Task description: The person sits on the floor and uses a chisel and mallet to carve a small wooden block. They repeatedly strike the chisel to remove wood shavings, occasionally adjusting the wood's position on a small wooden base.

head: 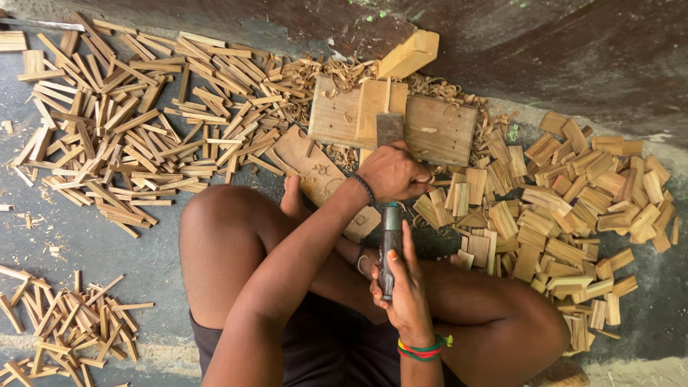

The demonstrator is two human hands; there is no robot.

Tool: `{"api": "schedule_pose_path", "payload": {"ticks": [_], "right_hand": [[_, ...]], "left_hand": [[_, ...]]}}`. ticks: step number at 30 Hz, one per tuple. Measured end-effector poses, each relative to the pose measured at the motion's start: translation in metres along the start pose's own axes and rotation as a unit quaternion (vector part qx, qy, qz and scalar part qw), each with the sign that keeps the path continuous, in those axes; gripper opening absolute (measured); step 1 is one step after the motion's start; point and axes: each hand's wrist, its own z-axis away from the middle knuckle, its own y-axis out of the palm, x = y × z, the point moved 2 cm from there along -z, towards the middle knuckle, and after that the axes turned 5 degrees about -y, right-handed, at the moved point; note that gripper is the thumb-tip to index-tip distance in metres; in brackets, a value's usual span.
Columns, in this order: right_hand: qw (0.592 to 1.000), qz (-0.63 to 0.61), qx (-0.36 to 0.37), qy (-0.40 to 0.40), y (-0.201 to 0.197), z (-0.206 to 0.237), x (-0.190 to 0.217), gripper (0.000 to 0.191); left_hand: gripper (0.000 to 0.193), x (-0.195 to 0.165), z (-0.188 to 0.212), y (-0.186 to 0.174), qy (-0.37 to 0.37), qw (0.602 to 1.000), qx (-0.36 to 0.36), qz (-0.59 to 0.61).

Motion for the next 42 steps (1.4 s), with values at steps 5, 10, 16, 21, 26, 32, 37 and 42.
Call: {"api": "schedule_pose_path", "payload": {"ticks": [5,10,16,21,26,32,37,42], "right_hand": [[1.0,0.004,-0.003,-0.005,0.001,-0.006,0.002,0.07],[1.0,0.007,-0.01,-0.011,0.0,-0.007,0.001,0.07],[0.999,0.023,-0.005,-0.029,0.002,-0.016,0.009,0.069],[0.999,0.032,-0.006,-0.038,0.006,-0.025,0.015,0.069],[0.998,0.039,-0.002,-0.05,0.01,-0.026,0.017,0.07],[0.998,0.043,-0.011,-0.049,0.015,-0.035,0.017,0.07],[0.997,0.04,-0.017,-0.066,0.016,-0.038,0.017,0.069],[0.995,0.067,-0.021,-0.069,0.024,-0.057,0.034,0.067]], "left_hand": [[0.026,0.005,-0.004,-0.001,0.005,1.0,-0.023,0.005],[0.026,0.009,-0.005,0.004,-0.029,0.999,0.023,0.014],[0.028,0.015,-0.017,0.007,0.007,0.999,-0.018,0.029],[0.022,0.027,-0.026,0.01,0.019,0.999,-0.039,-0.002],[0.029,0.03,-0.028,0.013,0.036,0.998,-0.041,0.02],[0.037,0.037,-0.035,0.013,0.027,0.999,-0.024,0.023],[0.033,0.036,-0.037,0.012,0.061,0.994,-0.081,0.032],[0.044,0.046,-0.058,-0.001,-0.004,0.999,-0.004,0.034]]}}
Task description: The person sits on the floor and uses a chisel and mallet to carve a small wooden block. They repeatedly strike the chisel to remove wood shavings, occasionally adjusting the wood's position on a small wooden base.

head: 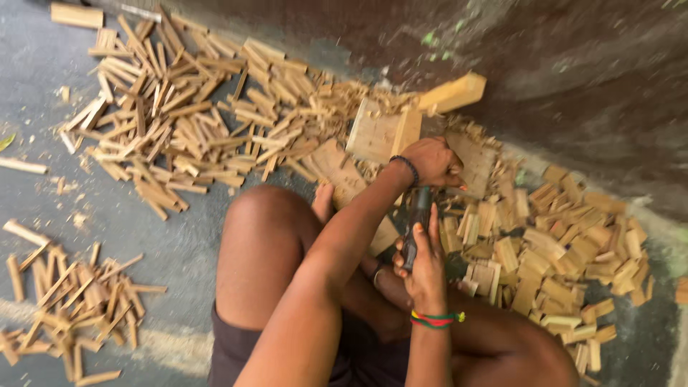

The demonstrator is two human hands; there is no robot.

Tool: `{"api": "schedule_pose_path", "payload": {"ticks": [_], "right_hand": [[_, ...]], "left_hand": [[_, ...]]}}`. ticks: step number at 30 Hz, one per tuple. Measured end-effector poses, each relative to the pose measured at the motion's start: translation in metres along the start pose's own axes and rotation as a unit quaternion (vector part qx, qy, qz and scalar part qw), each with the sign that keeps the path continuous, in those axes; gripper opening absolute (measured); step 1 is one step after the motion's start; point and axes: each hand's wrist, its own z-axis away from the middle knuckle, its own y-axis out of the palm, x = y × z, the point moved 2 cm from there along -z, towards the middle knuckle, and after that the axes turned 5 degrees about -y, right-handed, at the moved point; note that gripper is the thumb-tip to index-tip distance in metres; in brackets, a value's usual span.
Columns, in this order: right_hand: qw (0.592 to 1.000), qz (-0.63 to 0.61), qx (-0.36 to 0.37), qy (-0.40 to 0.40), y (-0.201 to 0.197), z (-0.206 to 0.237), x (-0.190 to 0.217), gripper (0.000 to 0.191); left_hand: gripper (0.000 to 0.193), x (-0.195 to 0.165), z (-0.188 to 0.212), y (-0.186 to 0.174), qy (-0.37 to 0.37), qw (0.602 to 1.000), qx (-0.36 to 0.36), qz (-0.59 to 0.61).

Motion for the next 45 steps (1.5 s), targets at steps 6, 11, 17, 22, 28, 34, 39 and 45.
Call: {"api": "schedule_pose_path", "payload": {"ticks": [6,11,17,22,28,34,39,45], "right_hand": [[1.0,-0.015,-0.003,0.016,0.006,-0.013,-0.014,0.067],[0.999,-0.031,-0.012,-0.003,0.002,-0.01,-0.03,0.067],[0.992,-0.115,0.034,-0.036,-0.012,-0.011,-0.02,0.064],[0.976,-0.198,0.032,-0.084,-0.044,-0.008,-0.012,0.064],[0.963,-0.188,-0.105,-0.165,-0.109,-0.004,-0.006,0.068],[0.964,-0.175,-0.153,-0.131,-0.137,0.019,-0.018,0.071],[0.978,-0.16,-0.092,-0.095,-0.113,0.029,-0.027,0.074],[0.986,-0.145,-0.042,-0.07,-0.083,0.026,-0.033,0.074]], "left_hand": [[0.045,0.01,0.0,0.001,0.017,0.998,-0.032,-0.044],[0.036,0.014,0.013,0.014,-0.015,1.0,-0.005,-0.024],[0.039,-0.001,0.017,-0.004,0.042,0.994,-0.104,-0.002],[0.027,-0.017,0.042,-0.004,0.038,0.983,-0.179,-0.001],[0.037,0.011,0.054,-0.016,-0.088,0.962,-0.231,-0.117],[0.075,0.017,0.059,-0.026,-0.199,0.933,-0.265,-0.138],[0.072,0.014,0.06,-0.025,-0.21,0.929,-0.251,-0.171],[0.039,0.027,0.057,-0.022,-0.253,0.92,-0.228,-0.194]]}}
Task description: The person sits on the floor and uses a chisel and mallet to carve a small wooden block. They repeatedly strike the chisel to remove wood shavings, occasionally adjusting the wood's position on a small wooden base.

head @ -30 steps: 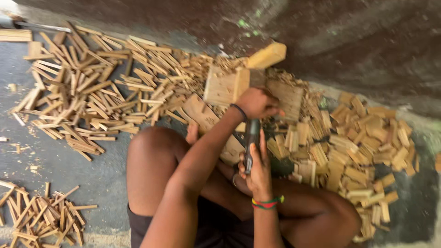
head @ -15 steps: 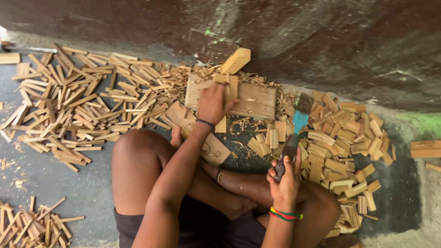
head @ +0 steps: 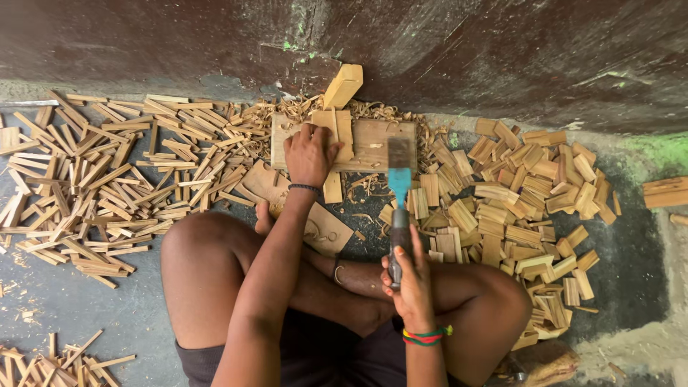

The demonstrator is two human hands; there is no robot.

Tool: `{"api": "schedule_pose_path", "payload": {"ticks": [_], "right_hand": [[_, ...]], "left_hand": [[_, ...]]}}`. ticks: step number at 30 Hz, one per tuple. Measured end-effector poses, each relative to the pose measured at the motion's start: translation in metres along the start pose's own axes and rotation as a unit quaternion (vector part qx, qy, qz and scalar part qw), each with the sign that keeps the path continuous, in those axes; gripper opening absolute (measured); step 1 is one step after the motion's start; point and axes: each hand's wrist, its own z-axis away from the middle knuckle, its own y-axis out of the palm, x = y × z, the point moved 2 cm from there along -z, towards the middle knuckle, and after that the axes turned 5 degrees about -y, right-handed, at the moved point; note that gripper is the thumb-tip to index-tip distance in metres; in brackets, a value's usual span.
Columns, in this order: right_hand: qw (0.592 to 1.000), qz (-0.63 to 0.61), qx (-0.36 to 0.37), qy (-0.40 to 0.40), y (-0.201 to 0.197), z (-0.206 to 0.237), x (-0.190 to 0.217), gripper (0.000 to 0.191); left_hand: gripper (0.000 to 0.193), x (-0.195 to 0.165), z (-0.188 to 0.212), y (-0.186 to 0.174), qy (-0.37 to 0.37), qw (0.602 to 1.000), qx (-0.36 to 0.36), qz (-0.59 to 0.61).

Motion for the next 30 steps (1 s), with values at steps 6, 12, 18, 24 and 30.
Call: {"api": "schedule_pose_path", "payload": {"ticks": [6,12,18,24,30], "right_hand": [[0.999,0.016,-0.032,0.003,-0.001,-0.014,-0.014,0.071],[0.998,0.027,-0.043,-0.025,-0.004,-0.027,-0.027,0.071],[0.998,0.04,-0.044,-0.019,-0.003,-0.044,-0.032,0.072],[0.998,0.056,-0.042,-0.007,-0.002,-0.053,-0.032,0.072],[0.996,0.075,-0.032,-0.022,-0.001,-0.061,-0.034,0.073]], "left_hand": [[0.016,0.019,-0.006,-0.004,-0.018,0.994,-0.041,0.098],[0.015,0.027,-0.002,-0.02,-0.044,0.956,-0.039,0.289],[0.017,0.021,0.02,-0.029,-0.089,0.878,0.013,0.47],[0.015,0.036,0.034,-0.072,-0.099,0.813,-0.019,0.574],[0.013,0.106,0.116,-0.179,-0.129,0.942,-0.106,0.29]]}}
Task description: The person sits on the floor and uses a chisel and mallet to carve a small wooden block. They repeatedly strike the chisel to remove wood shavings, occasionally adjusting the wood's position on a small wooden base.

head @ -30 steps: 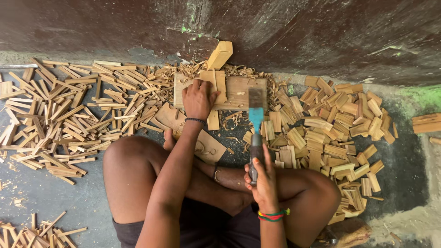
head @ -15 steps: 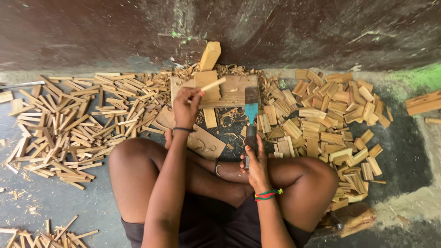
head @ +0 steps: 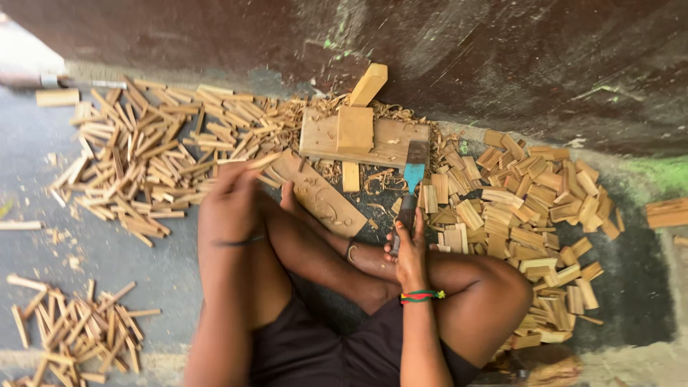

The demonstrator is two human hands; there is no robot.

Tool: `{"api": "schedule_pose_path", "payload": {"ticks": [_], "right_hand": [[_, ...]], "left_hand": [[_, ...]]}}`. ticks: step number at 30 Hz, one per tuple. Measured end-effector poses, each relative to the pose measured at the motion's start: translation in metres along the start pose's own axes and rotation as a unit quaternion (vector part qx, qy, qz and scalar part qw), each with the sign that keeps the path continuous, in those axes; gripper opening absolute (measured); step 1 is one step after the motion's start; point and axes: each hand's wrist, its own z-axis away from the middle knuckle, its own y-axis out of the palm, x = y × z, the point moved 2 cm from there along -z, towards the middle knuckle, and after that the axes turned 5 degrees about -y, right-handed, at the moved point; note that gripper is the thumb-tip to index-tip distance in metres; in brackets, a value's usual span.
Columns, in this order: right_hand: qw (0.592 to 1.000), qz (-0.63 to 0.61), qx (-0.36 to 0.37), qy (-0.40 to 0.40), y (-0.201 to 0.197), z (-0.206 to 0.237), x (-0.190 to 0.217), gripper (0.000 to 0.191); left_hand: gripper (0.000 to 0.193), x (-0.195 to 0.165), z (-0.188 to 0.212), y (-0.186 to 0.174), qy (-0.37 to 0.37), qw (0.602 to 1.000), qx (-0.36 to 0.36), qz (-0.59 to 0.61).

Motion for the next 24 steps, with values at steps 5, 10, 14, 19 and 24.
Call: {"api": "schedule_pose_path", "payload": {"ticks": [5,10,14,19,24], "right_hand": [[0.999,0.018,0.005,-0.027,0.0,-0.006,-0.004,0.072],[0.999,0.028,-0.005,-0.016,-0.002,-0.011,-0.007,0.073],[0.999,0.031,-0.007,-0.012,-0.007,-0.014,-0.003,0.072],[0.999,0.044,-0.007,0.007,-0.015,-0.018,0.002,0.071],[0.997,0.073,-0.006,0.0,-0.024,-0.017,0.005,0.07]], "left_hand": [[0.01,0.041,0.048,-0.163,0.081,0.973,-0.172,-0.133],[0.012,0.076,0.173,-0.285,-0.052,0.937,-0.233,-0.255],[0.022,0.078,0.234,-0.327,-0.136,0.896,-0.24,-0.348],[0.059,0.074,0.25,-0.319,-0.085,0.795,-0.176,-0.575],[0.052,0.088,0.175,-0.252,-0.045,0.859,-0.209,-0.465]]}}
